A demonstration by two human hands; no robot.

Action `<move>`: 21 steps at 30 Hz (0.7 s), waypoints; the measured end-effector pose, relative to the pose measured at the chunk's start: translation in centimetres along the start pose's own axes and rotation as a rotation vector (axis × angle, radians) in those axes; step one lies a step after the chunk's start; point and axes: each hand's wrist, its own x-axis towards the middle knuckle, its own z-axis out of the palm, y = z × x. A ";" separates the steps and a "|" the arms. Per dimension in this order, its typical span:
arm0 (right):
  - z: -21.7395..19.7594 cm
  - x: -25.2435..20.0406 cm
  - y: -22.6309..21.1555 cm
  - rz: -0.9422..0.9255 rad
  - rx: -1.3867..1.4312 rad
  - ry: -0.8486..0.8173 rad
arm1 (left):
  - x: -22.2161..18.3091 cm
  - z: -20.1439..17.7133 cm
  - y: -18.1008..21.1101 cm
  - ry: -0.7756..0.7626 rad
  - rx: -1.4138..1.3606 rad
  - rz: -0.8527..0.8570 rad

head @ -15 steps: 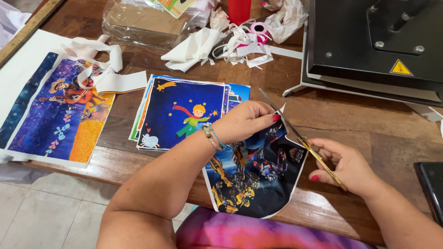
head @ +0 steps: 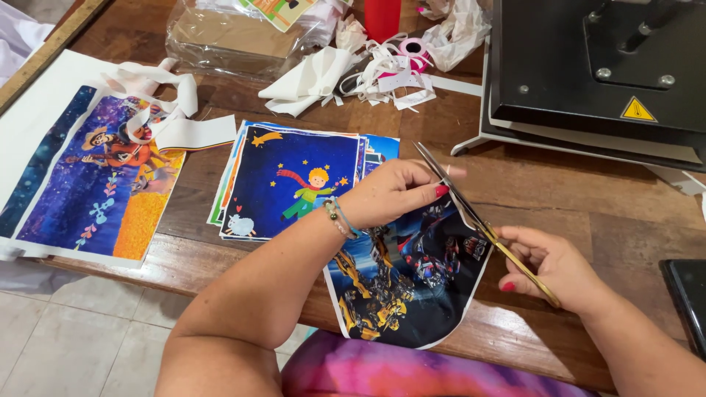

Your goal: Cutting out printed graphic designs from fabric sheets using scissors.

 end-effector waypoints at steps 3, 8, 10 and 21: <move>-0.1 -0.1 0.3 0.002 0.032 0.005 | 0.0 0.0 0.7 -0.013 -0.002 -0.032; -0.2 0.1 0.4 -0.008 0.035 -0.006 | 0.1 0.1 0.7 -0.015 0.036 -0.016; -0.1 0.0 0.0 0.002 0.047 -0.028 | 0.0 0.3 0.6 -0.025 0.011 -0.072; 0.3 0.0 -0.1 0.028 0.060 -0.017 | 0.0 0.2 0.4 -0.064 0.038 -0.078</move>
